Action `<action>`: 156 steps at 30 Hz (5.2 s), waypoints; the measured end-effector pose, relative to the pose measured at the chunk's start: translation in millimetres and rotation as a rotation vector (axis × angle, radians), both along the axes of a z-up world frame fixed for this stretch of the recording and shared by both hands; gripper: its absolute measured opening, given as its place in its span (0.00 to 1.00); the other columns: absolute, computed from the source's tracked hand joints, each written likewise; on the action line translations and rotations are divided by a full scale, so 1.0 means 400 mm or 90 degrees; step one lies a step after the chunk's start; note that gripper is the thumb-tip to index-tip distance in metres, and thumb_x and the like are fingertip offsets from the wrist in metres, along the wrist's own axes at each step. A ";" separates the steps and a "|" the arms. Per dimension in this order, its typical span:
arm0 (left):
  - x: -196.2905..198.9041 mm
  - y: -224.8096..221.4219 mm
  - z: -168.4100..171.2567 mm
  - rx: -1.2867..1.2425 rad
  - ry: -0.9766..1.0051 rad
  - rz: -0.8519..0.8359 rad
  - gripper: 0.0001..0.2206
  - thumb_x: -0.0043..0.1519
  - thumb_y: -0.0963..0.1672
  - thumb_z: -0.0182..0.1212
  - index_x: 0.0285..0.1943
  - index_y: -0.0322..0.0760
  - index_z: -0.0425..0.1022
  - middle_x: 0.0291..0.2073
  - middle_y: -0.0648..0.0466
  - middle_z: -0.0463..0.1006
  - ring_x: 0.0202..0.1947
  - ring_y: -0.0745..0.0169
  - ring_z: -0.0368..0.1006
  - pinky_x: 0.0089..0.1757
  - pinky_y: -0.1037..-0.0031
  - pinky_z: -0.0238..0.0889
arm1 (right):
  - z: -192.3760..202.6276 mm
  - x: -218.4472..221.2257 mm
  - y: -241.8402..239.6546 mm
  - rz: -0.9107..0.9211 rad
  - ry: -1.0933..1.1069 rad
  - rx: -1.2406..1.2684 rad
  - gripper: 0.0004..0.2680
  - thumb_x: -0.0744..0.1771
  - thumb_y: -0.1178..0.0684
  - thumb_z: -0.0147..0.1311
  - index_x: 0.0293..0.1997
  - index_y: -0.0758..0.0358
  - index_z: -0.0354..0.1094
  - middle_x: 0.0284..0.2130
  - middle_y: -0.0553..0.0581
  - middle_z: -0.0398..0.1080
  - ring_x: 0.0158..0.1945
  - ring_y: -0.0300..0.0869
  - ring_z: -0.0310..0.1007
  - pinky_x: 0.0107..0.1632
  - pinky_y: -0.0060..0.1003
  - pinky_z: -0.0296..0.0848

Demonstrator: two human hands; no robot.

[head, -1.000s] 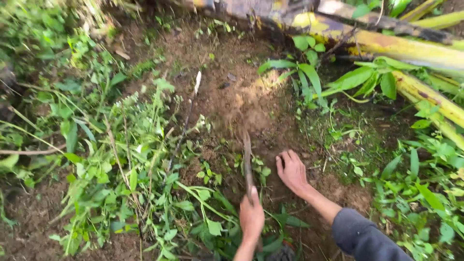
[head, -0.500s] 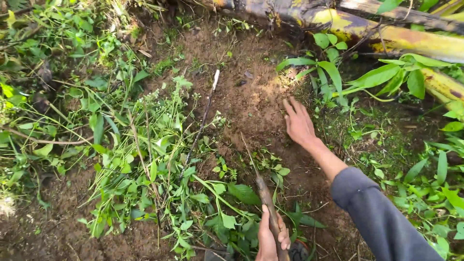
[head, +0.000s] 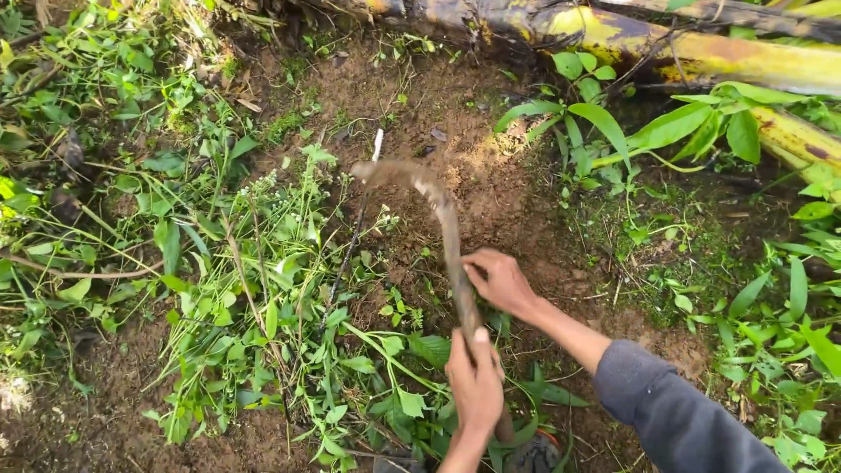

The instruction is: A person is clearing weeds and grass from a patch of soil using a hand sickle and their hands, working around a fallen banana tree.

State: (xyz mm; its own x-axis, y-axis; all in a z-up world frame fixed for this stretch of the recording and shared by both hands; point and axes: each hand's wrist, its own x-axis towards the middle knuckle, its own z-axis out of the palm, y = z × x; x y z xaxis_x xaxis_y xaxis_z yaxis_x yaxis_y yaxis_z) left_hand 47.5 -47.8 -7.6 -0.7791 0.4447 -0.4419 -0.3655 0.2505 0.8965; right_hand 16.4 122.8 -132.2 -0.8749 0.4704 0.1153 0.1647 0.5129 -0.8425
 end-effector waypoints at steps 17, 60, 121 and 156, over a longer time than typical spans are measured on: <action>-0.110 0.128 0.061 -0.122 -0.125 0.171 0.30 0.69 0.43 0.51 0.81 0.41 0.46 0.52 0.38 0.71 0.19 0.70 0.68 0.23 0.81 0.69 | -0.128 0.149 0.067 -0.274 -0.107 0.125 0.05 0.67 0.52 0.59 0.38 0.62 0.76 0.31 0.61 0.78 0.38 0.52 0.80 0.39 0.43 0.78; 0.082 0.161 -0.182 -0.378 0.078 -0.506 0.23 0.74 0.53 0.38 0.54 0.29 0.70 0.29 0.42 0.77 0.32 0.46 0.78 0.37 0.56 0.72 | -0.024 0.450 0.324 -0.640 -0.248 0.179 0.14 0.69 0.65 0.51 0.63 0.76 0.65 0.54 0.80 0.68 0.62 0.66 0.66 0.62 0.60 0.65; -0.016 0.270 -0.106 -0.300 0.032 -0.464 0.23 0.71 0.53 0.38 0.54 0.27 0.70 0.37 0.35 0.77 0.43 0.39 0.76 0.44 0.55 0.68 | -0.124 0.429 0.322 -0.360 -0.414 0.314 0.18 0.68 0.60 0.46 0.68 0.72 0.61 0.65 0.71 0.62 0.70 0.59 0.58 0.64 0.50 0.67; 0.054 0.247 -0.180 -0.363 0.033 -0.528 0.24 0.71 0.55 0.37 0.60 0.35 0.68 0.42 0.31 0.76 0.50 0.30 0.76 0.47 0.51 0.69 | -0.063 0.444 0.331 -0.335 -0.405 0.260 0.20 0.66 0.69 0.42 0.67 0.70 0.62 0.64 0.72 0.62 0.70 0.59 0.57 0.61 0.51 0.71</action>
State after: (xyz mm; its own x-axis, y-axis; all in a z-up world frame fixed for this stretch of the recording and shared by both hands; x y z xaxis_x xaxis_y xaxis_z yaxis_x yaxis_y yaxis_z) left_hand 68.9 50.9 -79.4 -0.3443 0.5880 -0.7319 0.1550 0.8045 0.5734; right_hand 194.0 255.1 -157.4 -0.5145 0.8547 -0.0697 0.8318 0.4777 -0.2827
